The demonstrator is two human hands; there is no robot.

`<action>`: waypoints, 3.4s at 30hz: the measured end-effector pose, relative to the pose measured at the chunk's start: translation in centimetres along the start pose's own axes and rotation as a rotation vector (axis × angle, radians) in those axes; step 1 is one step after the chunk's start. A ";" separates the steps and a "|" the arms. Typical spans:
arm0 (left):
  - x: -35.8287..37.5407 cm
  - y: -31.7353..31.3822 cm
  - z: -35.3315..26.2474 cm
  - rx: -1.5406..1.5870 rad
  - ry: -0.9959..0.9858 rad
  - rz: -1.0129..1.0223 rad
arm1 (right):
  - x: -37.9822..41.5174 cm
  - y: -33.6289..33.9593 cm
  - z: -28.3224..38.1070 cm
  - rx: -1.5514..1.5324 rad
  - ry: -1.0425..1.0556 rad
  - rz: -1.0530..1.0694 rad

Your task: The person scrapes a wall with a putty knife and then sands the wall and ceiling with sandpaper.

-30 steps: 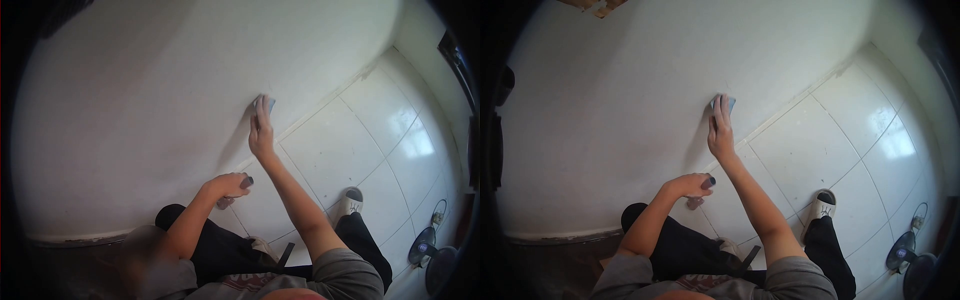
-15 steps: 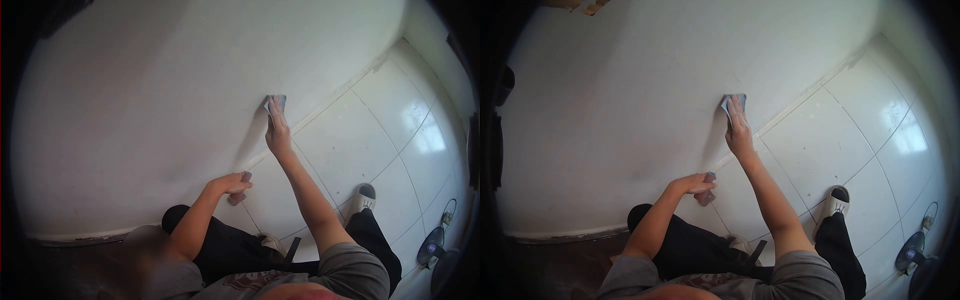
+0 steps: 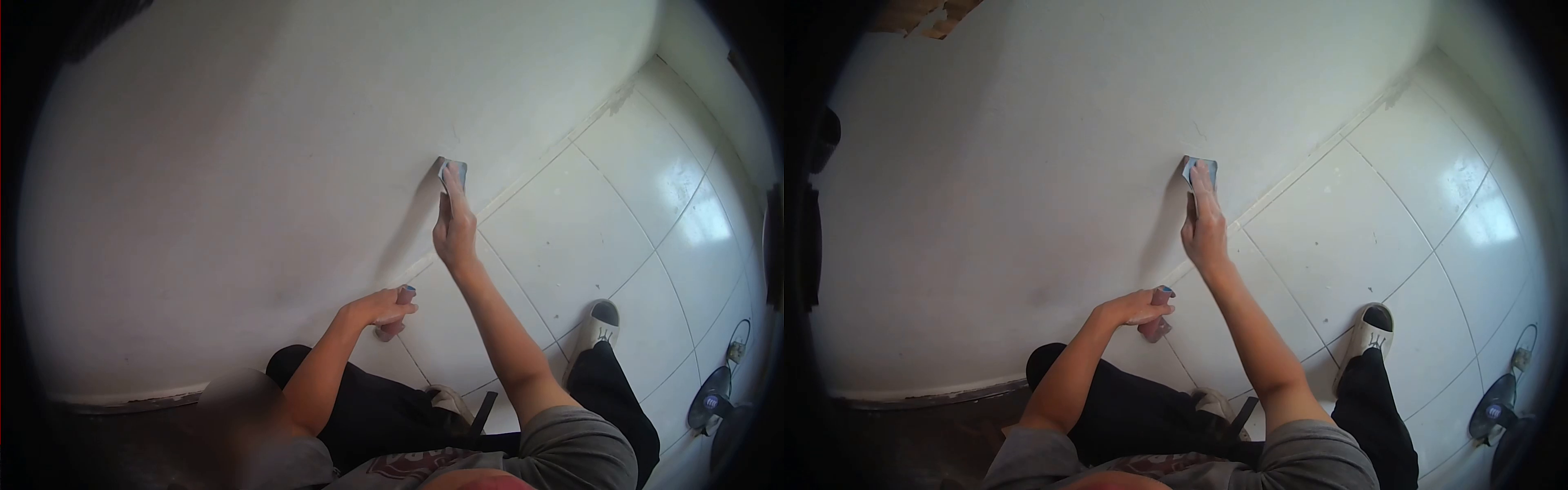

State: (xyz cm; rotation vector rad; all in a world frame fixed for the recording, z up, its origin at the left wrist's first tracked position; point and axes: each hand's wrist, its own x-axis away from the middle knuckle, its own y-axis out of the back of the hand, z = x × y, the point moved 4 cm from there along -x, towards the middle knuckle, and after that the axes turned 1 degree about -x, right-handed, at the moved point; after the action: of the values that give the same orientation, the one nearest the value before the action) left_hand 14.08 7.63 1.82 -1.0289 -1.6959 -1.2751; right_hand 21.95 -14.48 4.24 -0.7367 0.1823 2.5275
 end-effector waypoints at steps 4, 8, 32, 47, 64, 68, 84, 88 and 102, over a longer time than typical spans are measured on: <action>0.3 -0.4 0.0 0.024 0.075 0.075 | -0.4 -0.5 1.0 -0.008 0.107 0.066; -0.1 -0.4 0.9 -0.012 -0.008 -0.032 | 0.0 -0.2 -3.4 -0.039 -0.290 -0.155; 1.4 0.1 -0.7 -0.112 0.081 0.040 | -1.6 5.3 -2.6 0.529 -0.485 0.258; 1.5 -0.2 0.3 -0.105 0.097 -0.019 | -3.0 5.3 -0.6 0.450 -0.301 0.291; 2.4 -0.4 -0.3 -0.054 0.141 0.055 | -3.3 0.7 3.1 0.051 0.149 0.085; 2.6 -0.1 -0.4 -0.084 0.141 0.037 | -0.3 -0.3 -1.7 0.264 0.091 0.110; 4.5 -1.0 -2.4 -0.027 0.077 -0.017 | 0.3 -0.9 -2.4 0.262 0.095 0.088; 4.6 -1.4 -2.0 -0.020 0.110 0.007 | 3.8 1.0 -11.3 0.203 -0.776 0.309; 3.5 -1.6 -0.8 0.035 0.157 0.024 | 4.5 0.5 -13.7 0.233 -0.610 0.174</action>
State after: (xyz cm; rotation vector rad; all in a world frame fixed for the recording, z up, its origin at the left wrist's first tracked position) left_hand 11.38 7.15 4.66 -0.9020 -1.5766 -1.2718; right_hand 24.82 -16.48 -9.74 0.1578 0.3282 2.7019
